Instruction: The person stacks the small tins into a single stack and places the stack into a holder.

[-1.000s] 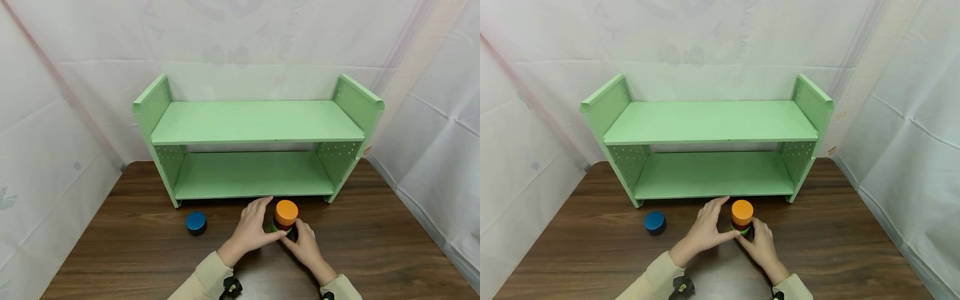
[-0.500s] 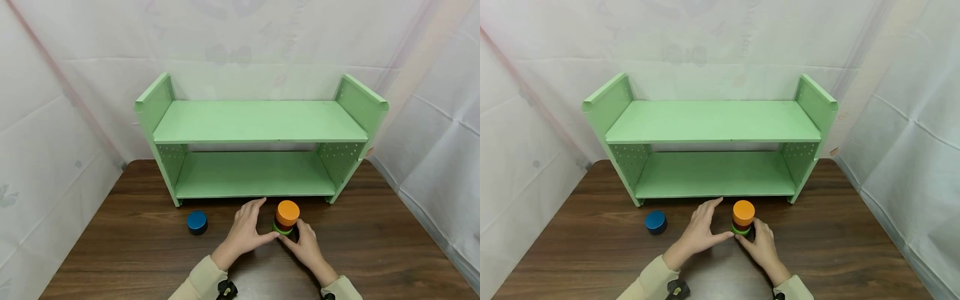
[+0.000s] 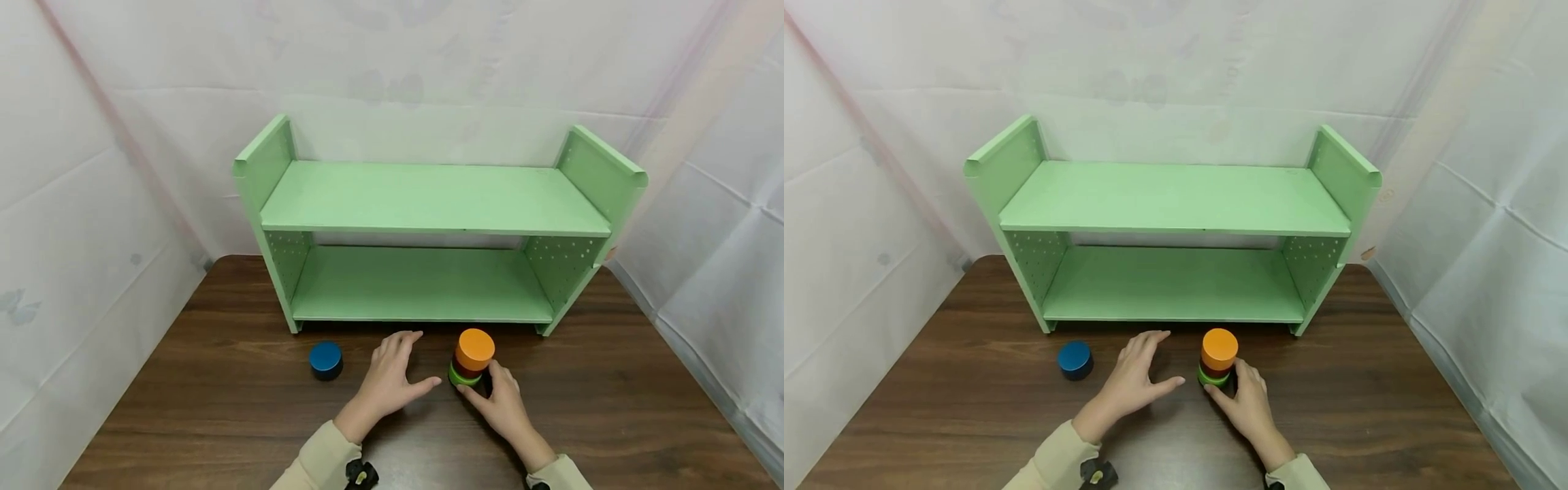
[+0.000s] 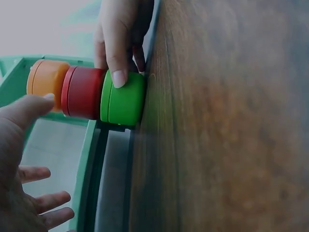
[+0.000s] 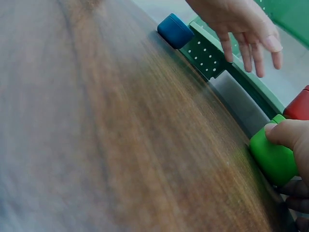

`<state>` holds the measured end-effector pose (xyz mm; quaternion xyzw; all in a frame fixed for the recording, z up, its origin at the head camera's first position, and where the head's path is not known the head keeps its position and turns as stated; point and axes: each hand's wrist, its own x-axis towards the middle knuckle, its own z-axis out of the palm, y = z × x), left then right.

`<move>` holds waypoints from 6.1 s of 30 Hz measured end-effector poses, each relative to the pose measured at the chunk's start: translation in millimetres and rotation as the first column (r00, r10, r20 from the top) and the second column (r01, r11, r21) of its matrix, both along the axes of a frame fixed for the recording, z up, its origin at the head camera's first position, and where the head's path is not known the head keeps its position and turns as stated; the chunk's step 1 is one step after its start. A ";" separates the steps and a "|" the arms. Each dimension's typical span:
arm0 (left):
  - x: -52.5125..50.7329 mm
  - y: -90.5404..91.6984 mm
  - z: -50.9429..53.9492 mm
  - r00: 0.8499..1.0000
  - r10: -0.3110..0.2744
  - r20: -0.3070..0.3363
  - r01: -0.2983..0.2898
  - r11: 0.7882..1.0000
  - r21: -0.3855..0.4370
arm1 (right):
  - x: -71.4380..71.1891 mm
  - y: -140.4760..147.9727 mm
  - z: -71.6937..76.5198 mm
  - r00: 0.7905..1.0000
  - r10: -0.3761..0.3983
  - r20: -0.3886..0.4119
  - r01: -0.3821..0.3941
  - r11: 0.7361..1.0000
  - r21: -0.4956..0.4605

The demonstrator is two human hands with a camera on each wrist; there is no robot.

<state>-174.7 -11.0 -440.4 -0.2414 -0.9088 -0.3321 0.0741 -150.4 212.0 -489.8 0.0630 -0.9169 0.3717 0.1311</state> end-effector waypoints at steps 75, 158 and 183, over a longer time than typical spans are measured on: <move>-18.7 -78.9 -0.2 0.960 0.281 -0.005 -0.281 0.958 -0.062 | 0.5 2.1 0.4 0.999 -0.001 0.052 0.002 1.000 -0.023; -10.2 -100.5 27.0 0.913 0.309 0.266 -0.263 0.945 -0.194 | 2.3 -1.2 3.2 0.997 -0.005 0.079 0.007 1.000 -0.026; -4.7 -87.4 29.6 0.926 0.275 0.260 -0.247 0.960 -0.136 | 1.6 -1.1 2.8 0.998 -0.003 0.070 0.004 1.000 -0.018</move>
